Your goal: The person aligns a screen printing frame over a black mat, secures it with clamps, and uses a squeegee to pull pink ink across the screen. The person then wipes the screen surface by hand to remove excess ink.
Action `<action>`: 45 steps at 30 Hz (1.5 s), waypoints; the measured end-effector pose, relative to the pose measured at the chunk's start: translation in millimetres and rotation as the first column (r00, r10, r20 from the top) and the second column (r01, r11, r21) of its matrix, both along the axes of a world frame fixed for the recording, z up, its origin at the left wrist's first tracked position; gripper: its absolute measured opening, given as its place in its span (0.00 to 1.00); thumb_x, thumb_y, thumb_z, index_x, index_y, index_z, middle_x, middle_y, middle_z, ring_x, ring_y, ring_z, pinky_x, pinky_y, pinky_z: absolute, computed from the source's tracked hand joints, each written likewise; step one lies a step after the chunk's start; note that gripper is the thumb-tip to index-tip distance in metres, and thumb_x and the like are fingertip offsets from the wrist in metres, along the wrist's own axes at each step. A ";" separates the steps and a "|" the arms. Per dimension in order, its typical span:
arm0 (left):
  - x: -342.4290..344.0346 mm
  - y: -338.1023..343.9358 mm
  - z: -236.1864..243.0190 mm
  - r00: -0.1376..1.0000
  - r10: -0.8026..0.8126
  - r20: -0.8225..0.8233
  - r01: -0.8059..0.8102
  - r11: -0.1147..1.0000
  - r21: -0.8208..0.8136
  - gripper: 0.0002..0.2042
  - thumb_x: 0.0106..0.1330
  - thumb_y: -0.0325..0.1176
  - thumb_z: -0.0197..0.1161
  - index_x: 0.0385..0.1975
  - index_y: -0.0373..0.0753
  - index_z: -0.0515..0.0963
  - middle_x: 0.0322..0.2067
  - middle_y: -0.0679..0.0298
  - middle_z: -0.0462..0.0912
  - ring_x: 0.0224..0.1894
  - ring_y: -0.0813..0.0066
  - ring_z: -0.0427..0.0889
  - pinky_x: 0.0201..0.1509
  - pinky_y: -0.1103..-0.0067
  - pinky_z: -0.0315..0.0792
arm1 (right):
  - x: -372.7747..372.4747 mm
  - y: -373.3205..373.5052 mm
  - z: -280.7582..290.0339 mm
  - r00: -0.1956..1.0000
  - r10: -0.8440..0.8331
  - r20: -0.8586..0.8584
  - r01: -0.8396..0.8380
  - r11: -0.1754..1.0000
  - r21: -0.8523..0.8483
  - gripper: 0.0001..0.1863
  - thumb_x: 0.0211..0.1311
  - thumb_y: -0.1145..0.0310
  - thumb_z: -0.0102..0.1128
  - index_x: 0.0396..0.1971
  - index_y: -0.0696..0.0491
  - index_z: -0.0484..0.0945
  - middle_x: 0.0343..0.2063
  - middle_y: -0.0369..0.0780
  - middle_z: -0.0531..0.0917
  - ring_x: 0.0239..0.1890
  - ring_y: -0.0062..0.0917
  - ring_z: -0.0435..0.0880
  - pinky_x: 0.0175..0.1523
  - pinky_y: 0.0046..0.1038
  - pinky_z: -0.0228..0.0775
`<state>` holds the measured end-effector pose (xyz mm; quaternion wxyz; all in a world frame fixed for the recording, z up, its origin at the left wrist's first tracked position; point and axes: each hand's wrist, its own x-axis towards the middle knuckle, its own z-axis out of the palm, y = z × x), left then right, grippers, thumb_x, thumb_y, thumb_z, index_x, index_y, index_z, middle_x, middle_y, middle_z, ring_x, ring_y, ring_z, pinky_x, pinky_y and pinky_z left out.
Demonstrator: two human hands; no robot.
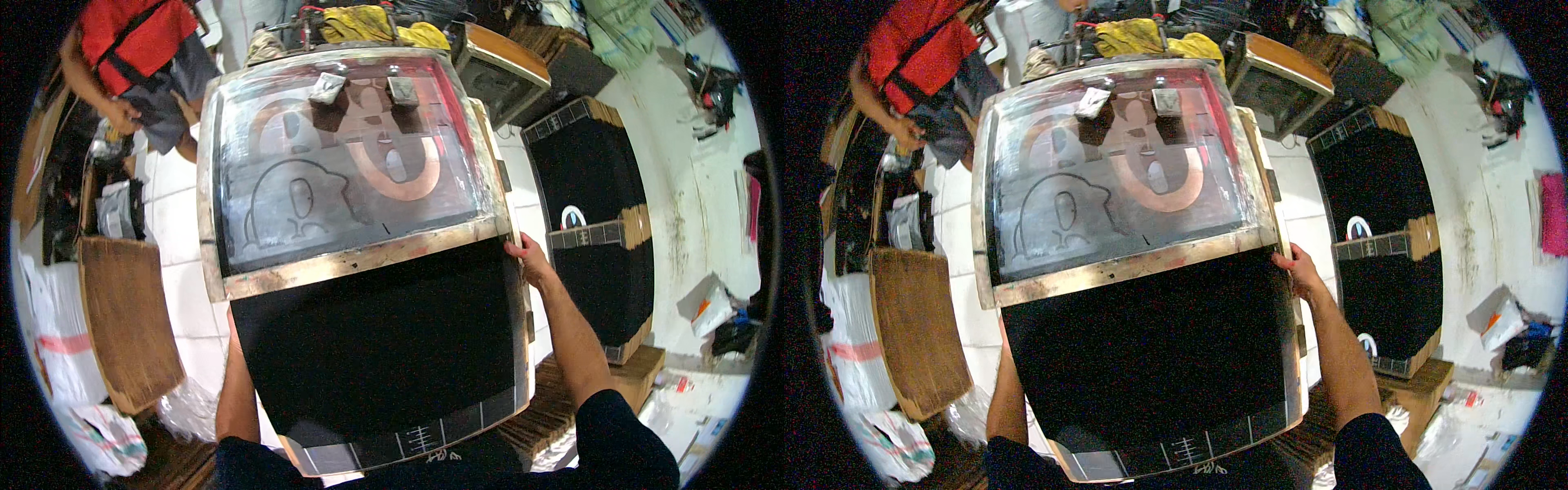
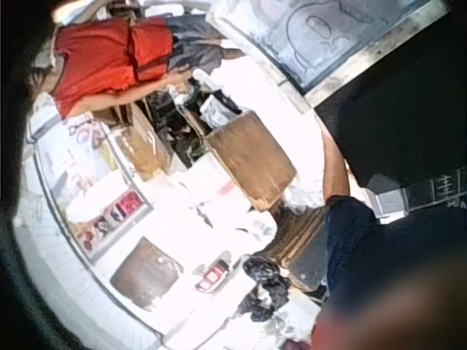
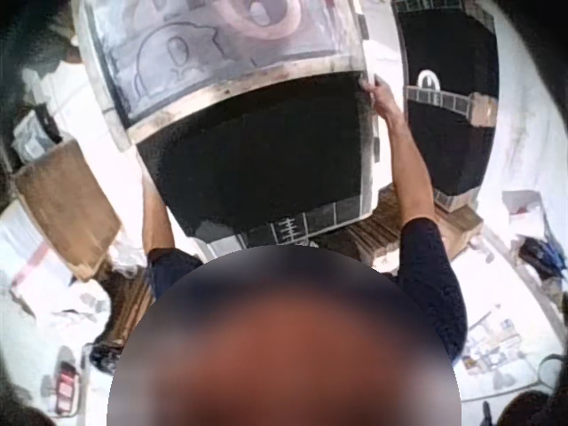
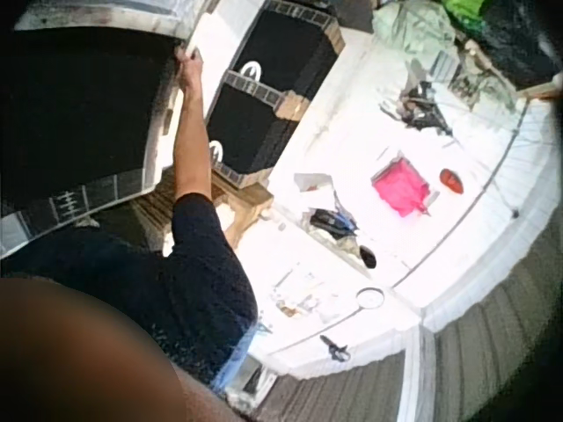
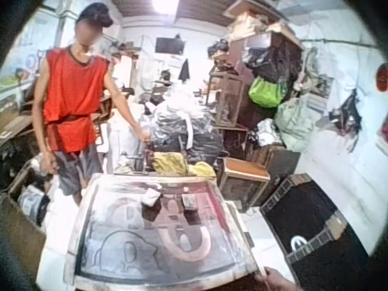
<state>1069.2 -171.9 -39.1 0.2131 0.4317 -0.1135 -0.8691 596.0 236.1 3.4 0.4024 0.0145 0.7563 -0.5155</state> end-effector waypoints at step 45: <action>101.9 -26.4 -120.2 0.881 -0.242 0.406 0.282 0.959 -0.040 0.22 0.73 0.42 0.52 0.59 0.34 0.75 0.49 0.56 0.83 0.48 0.66 0.82 0.48 0.75 0.77 | 7.5 -1.6 7.9 0.992 -0.014 -0.126 0.022 0.998 0.062 0.34 0.59 0.62 0.74 0.62 0.60 0.71 0.50 0.41 0.82 0.51 0.27 0.79 0.59 0.29 0.70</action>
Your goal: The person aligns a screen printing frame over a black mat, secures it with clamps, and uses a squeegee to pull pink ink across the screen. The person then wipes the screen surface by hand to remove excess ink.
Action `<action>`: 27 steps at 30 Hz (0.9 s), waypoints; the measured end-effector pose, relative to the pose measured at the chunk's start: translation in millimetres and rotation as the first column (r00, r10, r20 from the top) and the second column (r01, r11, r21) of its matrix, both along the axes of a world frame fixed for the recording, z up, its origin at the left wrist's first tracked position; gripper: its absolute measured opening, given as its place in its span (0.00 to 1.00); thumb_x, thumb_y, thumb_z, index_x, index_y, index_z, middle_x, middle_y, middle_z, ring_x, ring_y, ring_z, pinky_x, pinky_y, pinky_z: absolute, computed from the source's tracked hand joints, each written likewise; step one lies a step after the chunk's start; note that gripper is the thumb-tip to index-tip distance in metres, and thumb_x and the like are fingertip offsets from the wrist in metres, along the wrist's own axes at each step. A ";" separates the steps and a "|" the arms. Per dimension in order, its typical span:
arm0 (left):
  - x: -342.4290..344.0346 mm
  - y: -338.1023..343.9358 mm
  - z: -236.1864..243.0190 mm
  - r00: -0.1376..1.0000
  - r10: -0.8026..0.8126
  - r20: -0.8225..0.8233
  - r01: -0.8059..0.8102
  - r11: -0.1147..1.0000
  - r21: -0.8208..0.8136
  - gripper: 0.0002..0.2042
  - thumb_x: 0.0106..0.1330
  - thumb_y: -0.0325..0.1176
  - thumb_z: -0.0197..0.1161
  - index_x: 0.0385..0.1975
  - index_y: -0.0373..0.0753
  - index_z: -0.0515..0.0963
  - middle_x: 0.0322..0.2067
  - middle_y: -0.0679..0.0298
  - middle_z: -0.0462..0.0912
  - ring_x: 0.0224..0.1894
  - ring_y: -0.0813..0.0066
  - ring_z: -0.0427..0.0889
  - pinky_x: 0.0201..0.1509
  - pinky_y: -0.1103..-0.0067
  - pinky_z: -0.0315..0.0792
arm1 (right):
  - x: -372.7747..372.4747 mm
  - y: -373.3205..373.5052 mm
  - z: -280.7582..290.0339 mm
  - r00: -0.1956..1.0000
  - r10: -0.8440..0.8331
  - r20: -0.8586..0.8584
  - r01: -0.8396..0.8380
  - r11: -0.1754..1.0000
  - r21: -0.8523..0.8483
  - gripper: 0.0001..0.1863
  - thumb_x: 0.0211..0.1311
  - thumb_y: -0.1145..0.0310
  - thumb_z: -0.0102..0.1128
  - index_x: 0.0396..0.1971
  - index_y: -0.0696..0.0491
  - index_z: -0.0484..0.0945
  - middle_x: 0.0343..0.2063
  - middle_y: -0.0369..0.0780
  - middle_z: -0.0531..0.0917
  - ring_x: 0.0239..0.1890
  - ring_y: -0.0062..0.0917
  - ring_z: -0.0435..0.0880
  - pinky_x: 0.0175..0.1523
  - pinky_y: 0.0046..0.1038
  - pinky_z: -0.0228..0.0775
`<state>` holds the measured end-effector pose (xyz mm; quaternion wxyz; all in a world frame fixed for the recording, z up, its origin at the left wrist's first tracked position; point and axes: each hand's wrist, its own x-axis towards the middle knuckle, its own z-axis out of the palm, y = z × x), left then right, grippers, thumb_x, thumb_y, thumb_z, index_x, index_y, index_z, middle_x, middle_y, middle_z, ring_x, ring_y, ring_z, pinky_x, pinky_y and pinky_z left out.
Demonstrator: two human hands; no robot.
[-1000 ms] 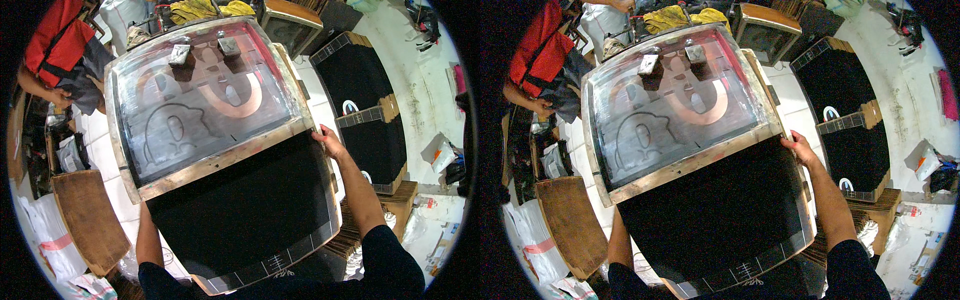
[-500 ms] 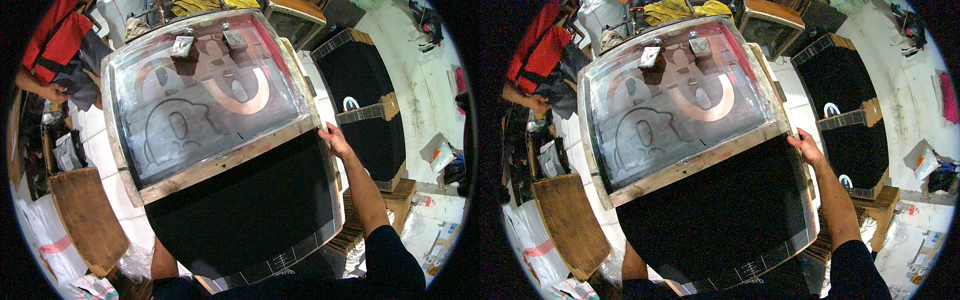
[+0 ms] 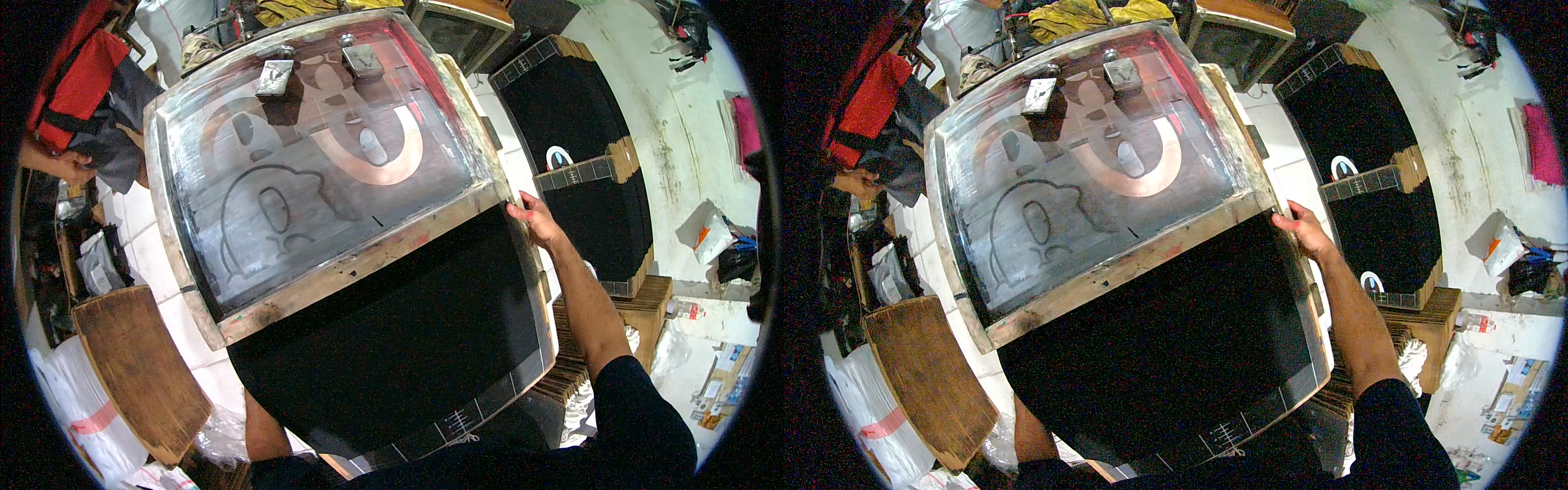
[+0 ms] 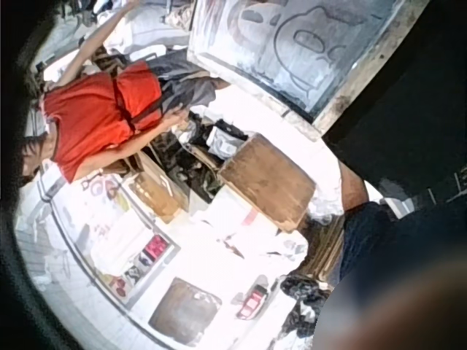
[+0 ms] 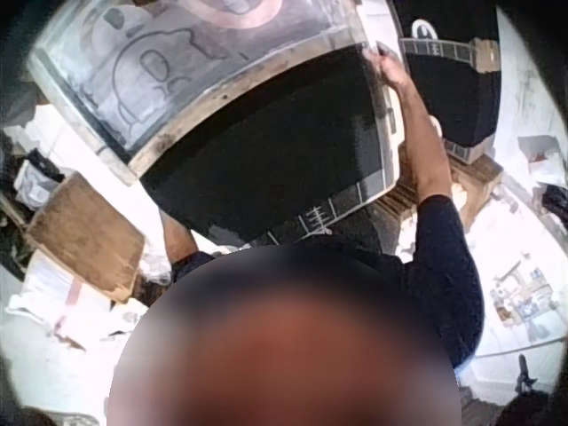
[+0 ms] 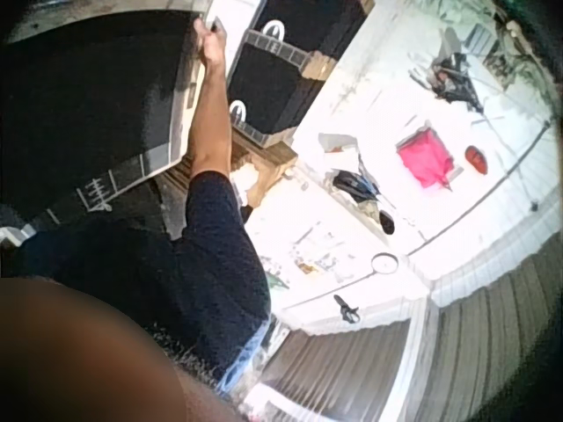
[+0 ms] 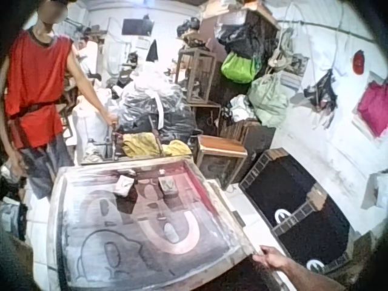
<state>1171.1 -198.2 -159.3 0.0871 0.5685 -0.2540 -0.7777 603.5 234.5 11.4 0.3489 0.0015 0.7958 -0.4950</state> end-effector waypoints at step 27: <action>4.1 -3.6 -3.3 0.998 -0.019 0.060 0.024 0.996 -0.085 0.22 0.73 0.42 0.53 0.60 0.34 0.74 0.50 0.55 0.82 0.50 0.64 0.82 0.51 0.74 0.77 | 0.5 -1.4 0.1 0.998 -0.008 0.070 0.015 0.995 -0.097 0.27 0.62 0.65 0.70 0.59 0.56 0.74 0.44 0.37 0.82 0.43 0.22 0.80 0.49 0.26 0.74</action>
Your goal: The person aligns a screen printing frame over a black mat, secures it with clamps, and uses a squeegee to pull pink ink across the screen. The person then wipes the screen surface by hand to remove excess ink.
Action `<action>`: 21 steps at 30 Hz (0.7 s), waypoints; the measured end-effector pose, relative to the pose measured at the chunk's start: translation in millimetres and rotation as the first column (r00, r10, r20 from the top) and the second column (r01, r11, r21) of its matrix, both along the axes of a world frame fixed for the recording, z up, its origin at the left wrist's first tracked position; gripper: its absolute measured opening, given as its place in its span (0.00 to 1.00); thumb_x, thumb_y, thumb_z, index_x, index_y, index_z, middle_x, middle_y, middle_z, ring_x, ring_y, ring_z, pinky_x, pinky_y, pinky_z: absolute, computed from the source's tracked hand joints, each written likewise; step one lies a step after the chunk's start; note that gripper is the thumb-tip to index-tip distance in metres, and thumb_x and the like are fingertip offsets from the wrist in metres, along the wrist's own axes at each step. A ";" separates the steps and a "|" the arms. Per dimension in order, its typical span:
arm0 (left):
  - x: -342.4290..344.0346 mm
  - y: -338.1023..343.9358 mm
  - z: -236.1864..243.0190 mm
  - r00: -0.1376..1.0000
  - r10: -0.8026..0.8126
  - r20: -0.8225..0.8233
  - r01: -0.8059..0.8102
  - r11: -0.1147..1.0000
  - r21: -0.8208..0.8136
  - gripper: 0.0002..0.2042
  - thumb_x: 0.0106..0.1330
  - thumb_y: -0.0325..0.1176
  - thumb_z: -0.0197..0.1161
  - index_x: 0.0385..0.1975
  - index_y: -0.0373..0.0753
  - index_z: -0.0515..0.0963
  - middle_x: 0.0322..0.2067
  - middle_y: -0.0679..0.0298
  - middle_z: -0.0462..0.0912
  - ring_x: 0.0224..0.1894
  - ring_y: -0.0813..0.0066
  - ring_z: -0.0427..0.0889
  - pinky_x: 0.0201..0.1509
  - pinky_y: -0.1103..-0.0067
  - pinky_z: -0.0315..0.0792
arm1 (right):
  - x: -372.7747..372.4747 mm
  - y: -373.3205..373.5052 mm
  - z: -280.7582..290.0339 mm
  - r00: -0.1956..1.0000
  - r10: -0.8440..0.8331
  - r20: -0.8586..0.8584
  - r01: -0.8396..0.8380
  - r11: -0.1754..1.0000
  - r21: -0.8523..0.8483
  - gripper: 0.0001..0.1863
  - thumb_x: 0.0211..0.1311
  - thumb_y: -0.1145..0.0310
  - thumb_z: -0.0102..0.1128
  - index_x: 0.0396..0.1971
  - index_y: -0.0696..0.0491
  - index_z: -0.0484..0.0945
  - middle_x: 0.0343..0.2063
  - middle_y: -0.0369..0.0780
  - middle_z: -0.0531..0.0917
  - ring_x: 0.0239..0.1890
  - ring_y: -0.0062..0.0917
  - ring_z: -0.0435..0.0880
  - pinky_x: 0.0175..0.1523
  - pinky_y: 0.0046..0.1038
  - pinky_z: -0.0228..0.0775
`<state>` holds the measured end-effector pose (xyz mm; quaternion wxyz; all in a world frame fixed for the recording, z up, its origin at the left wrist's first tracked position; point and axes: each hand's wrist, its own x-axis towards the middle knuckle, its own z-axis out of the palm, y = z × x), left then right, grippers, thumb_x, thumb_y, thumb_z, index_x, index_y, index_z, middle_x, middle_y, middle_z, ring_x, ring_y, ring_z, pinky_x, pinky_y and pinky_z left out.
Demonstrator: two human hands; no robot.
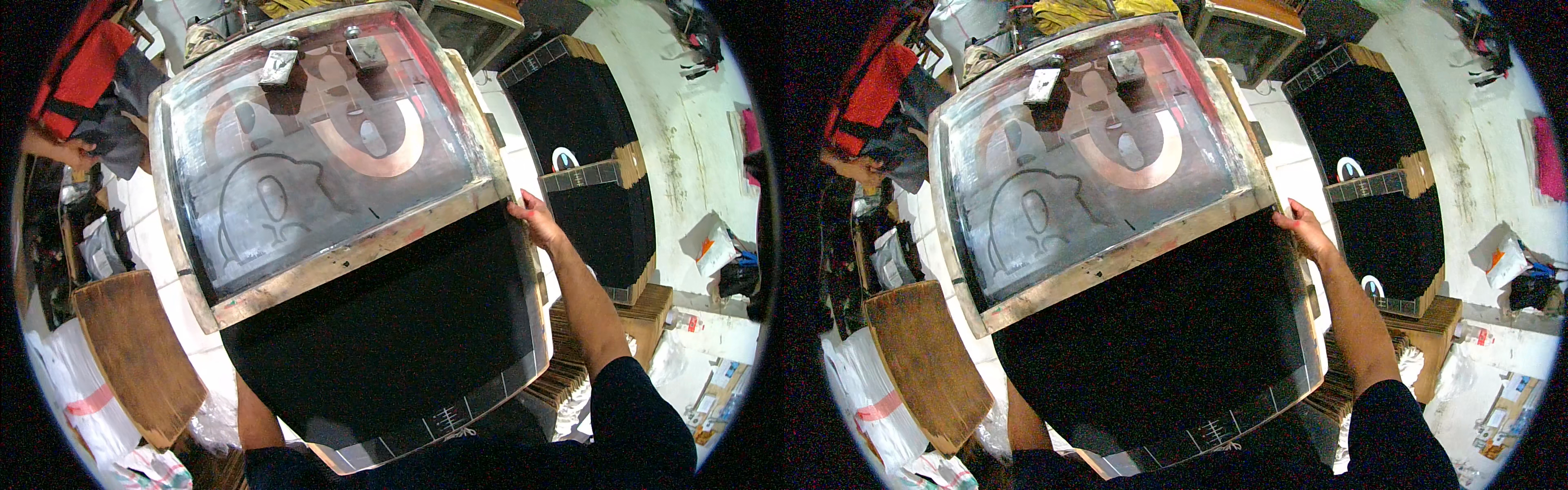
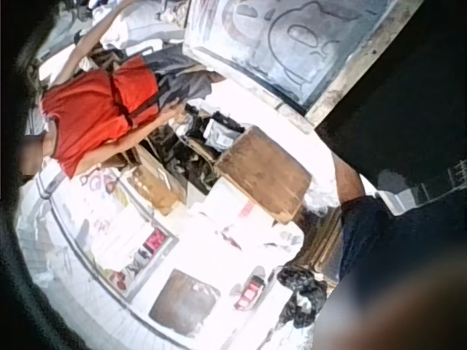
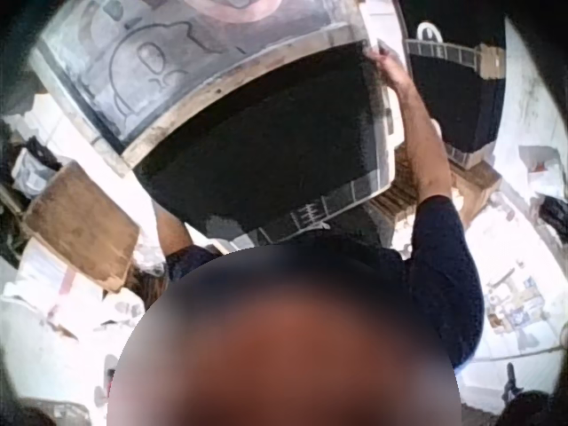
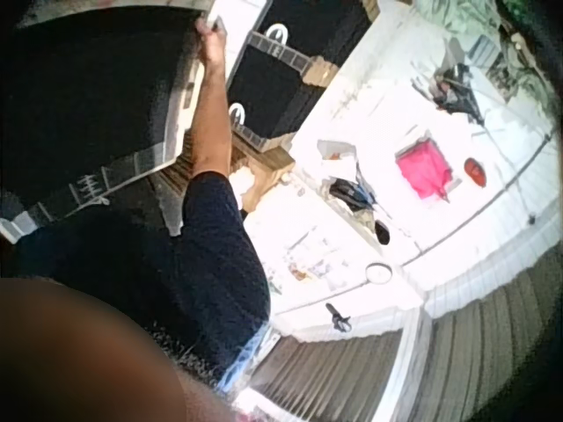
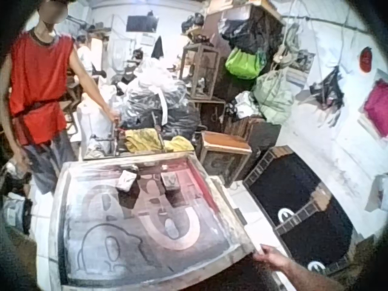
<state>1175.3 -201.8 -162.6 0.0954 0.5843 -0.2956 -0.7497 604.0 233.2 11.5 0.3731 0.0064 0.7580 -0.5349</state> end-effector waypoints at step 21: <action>-368.7 238.2 226.5 0.846 0.245 0.473 0.519 -0.175 -0.837 0.20 0.67 0.36 0.63 0.56 0.33 0.76 0.59 0.45 0.72 0.64 0.48 0.67 0.69 0.60 0.58 | -1.7 6.9 -40.4 0.972 0.083 -0.218 -0.127 0.972 -0.196 0.30 0.57 0.60 0.75 0.56 0.59 0.75 0.45 0.42 0.84 0.45 0.27 0.82 0.52 0.30 0.75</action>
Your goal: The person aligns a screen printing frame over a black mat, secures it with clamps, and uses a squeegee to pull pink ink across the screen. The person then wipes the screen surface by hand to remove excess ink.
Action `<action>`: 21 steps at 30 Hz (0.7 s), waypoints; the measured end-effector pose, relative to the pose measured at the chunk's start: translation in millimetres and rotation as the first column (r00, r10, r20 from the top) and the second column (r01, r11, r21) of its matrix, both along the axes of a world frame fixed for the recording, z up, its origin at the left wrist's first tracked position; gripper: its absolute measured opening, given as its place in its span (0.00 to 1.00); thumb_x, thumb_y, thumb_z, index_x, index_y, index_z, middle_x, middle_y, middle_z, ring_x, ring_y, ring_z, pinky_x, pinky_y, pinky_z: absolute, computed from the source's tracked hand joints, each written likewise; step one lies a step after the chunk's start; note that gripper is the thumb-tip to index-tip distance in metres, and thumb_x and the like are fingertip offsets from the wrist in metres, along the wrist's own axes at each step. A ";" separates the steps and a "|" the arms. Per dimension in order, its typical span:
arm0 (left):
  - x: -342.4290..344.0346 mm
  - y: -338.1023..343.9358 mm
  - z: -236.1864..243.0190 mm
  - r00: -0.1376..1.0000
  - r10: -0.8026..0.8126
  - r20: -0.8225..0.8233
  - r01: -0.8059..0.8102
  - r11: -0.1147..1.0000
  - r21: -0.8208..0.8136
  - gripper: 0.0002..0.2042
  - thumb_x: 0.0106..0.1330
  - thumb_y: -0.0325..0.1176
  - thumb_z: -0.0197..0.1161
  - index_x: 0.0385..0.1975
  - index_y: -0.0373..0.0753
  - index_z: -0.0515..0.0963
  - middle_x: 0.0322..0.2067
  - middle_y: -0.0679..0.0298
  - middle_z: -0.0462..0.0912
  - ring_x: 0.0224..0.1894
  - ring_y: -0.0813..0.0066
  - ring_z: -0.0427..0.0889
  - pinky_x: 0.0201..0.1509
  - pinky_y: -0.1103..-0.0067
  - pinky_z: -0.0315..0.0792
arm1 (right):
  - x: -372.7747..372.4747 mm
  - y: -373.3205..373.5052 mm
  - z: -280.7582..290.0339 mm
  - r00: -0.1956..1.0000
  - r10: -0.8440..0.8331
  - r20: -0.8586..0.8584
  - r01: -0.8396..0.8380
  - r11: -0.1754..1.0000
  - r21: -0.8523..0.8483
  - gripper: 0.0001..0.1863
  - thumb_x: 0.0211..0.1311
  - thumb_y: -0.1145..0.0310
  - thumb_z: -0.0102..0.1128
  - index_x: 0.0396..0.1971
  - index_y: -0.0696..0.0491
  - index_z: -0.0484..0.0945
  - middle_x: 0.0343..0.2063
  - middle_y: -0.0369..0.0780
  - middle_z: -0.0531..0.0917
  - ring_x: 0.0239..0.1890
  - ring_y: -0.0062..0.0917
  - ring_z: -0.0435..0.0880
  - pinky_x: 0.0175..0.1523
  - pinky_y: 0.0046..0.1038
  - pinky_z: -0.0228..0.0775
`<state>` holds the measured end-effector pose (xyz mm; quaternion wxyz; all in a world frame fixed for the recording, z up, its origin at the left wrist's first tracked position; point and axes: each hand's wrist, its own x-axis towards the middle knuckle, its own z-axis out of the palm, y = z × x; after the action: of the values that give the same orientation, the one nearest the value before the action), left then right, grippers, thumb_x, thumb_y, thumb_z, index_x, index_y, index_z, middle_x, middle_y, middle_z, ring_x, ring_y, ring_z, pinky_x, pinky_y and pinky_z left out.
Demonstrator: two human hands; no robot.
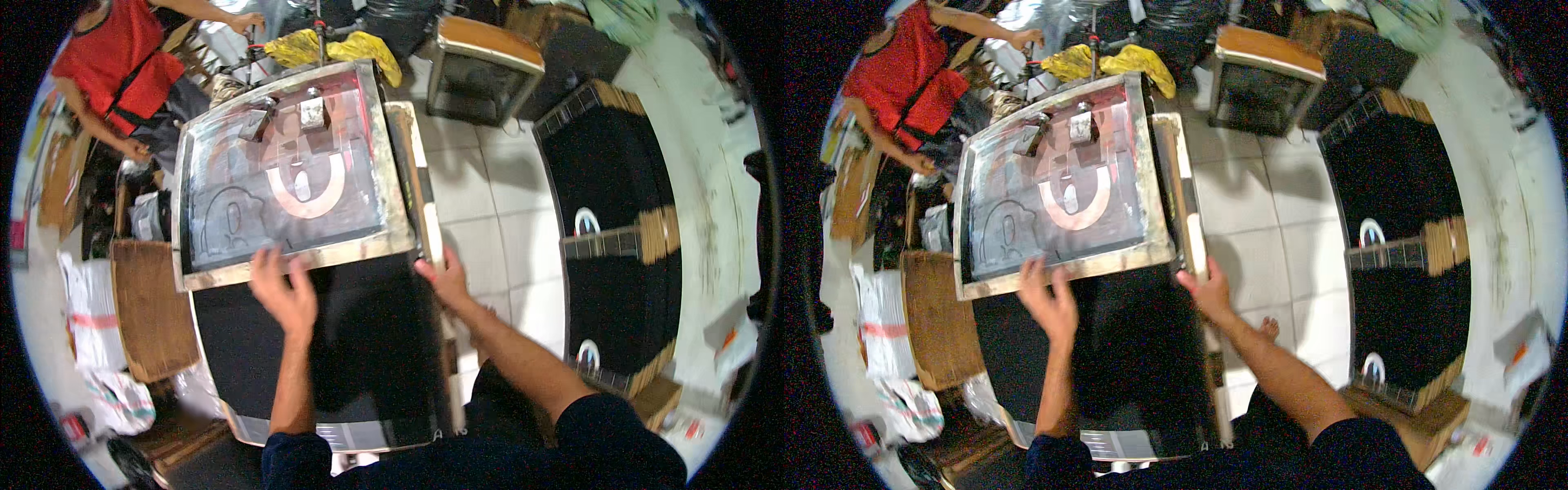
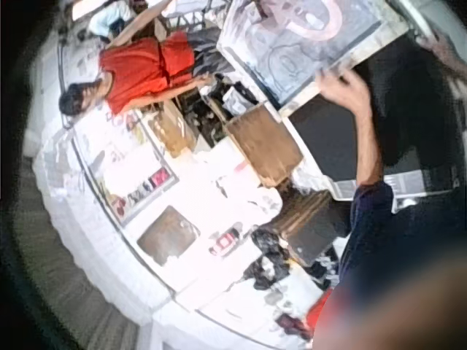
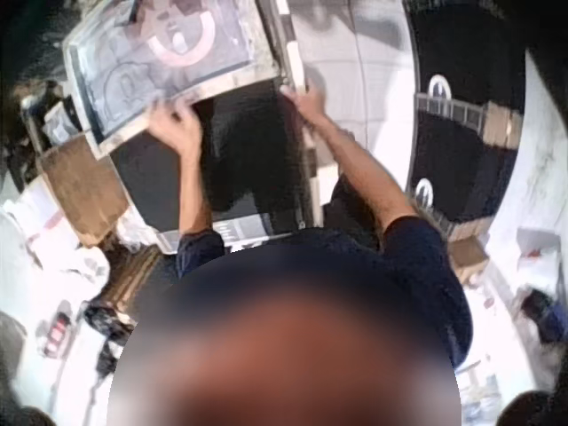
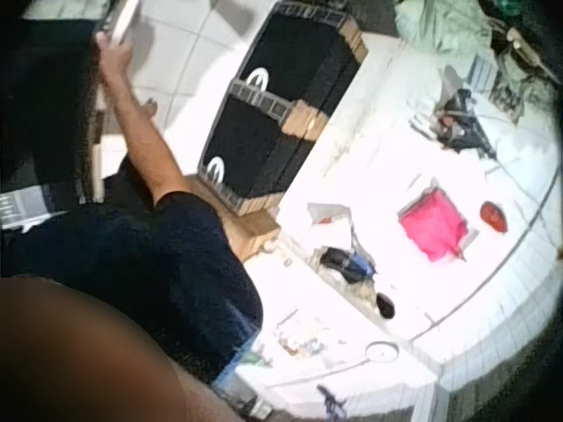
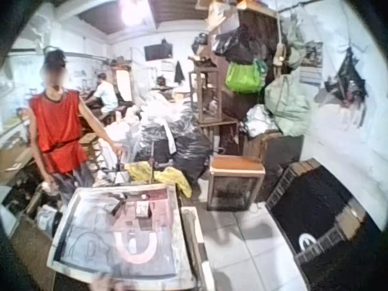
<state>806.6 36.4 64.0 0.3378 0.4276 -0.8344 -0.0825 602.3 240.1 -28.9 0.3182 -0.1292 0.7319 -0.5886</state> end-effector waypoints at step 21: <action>-227.0 51.6 -4.8 0.887 0.145 0.438 -0.265 0.937 0.226 0.34 0.72 0.53 0.51 0.71 0.37 0.59 0.69 0.44 0.62 0.73 0.46 0.56 0.75 0.53 0.49 | -321.1 158.9 12.3 0.783 0.622 -0.008 -0.529 0.674 0.516 0.20 0.63 0.62 0.68 0.51 0.57 0.80 0.36 0.42 0.86 0.33 0.26 0.85 0.36 0.28 0.78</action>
<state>579.6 88.0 59.1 0.0958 0.5652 -0.8164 -0.0703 281.2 399.0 -16.7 0.4410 -0.3230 0.8025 -0.2392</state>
